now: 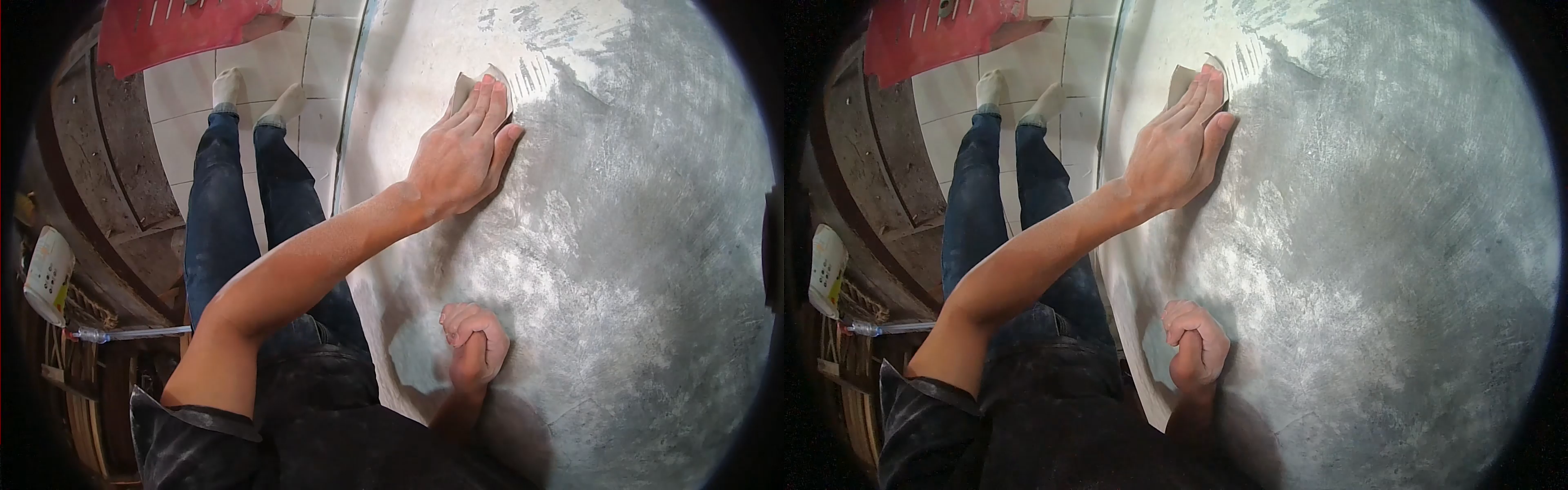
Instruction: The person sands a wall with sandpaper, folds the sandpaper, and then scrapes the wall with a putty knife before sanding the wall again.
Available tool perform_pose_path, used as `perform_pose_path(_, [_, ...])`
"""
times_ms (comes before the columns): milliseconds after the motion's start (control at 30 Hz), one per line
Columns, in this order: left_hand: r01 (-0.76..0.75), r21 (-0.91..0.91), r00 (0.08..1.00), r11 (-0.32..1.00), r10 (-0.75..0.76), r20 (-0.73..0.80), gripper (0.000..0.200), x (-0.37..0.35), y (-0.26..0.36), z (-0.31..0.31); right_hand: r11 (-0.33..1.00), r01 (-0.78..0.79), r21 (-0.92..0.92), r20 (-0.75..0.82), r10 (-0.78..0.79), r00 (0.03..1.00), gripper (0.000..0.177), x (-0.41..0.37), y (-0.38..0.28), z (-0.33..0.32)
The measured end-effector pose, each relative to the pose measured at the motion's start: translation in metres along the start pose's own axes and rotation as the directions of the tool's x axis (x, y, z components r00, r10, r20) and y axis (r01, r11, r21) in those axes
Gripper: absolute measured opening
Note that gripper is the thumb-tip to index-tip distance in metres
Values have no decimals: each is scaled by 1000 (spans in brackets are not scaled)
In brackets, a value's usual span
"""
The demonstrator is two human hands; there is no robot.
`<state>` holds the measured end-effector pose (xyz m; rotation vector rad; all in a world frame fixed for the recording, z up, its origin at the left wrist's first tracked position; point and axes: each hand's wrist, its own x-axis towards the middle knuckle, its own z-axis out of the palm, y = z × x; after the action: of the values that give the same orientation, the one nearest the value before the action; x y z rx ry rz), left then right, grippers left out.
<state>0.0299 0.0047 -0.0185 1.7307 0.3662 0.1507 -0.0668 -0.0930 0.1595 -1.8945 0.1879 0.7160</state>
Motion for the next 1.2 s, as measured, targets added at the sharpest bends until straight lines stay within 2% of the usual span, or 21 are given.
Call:
perform_pose_path(100, [25, -51, 997, 998, -29, -66, 53, -6, 8, 4, 1000, -3, -4, 3, 3, 1000, 22, 0, 0, -1])
perform_pose_path(200, [-55, 9, 997, 998, 55, -58, 49, -17, 10, -2, 1000, -6, -3, 5, 6, 1000, 22, 0, 0, 0])
perform_pose_path(300, [-60, 45, 996, 997, 63, -68, 48, 8, -3, 0, 1000, -16, 1, 2, 16, 1000, 22, 0, -2, -1])
perform_pose_path(433, [-61, 133, 994, 989, 73, -82, 46, 5, 3, -3, 1000, -19, -6, -6, 19, 1000, 23, 0, -1, 1])
perform_pose_path(533, [-68, 113, 993, 991, 79, -88, 45, -12, 18, -5, 1000, -5, -13, 1, 5, 1000, 23, 1, -3, -2])
perform_pose_path(733, [-46, 116, 999, 992, 48, -16, 44, 19, 5, -9, 999, -41, -1, -5, 41, 999, 23, -2, -4, 0])
perform_pose_path(833, [-17, 110, 998, 994, 23, -53, 44, 7, 14, -7, 999, -33, 2, -6, 33, 999, 23, -1, -3, 1])
perform_pose_path(933, [-74, 105, 994, 992, 81, -70, 45, -9, 25, -10, 999, -33, 5, -5, 33, 999, 24, 0, -3, 0])
perform_pose_path(1033, [-3, -12, 999, 1000, 4, 42, 51, 14, 17, -14, 999, -33, -3, 2, 33, 999, 23, 0, -3, 0])
perform_pose_path(1133, [-69, 94, 995, 993, 75, -61, 47, 19, 6, -7, 999, -33, -9, 0, 33, 999, 23, 0, -2, -1])
perform_pose_path(1200, [-32, 93, 997, 995, 38, -64, 46, 6, 13, -5, 999, -34, -4, -8, 34, 999, 23, -3, -2, 0])
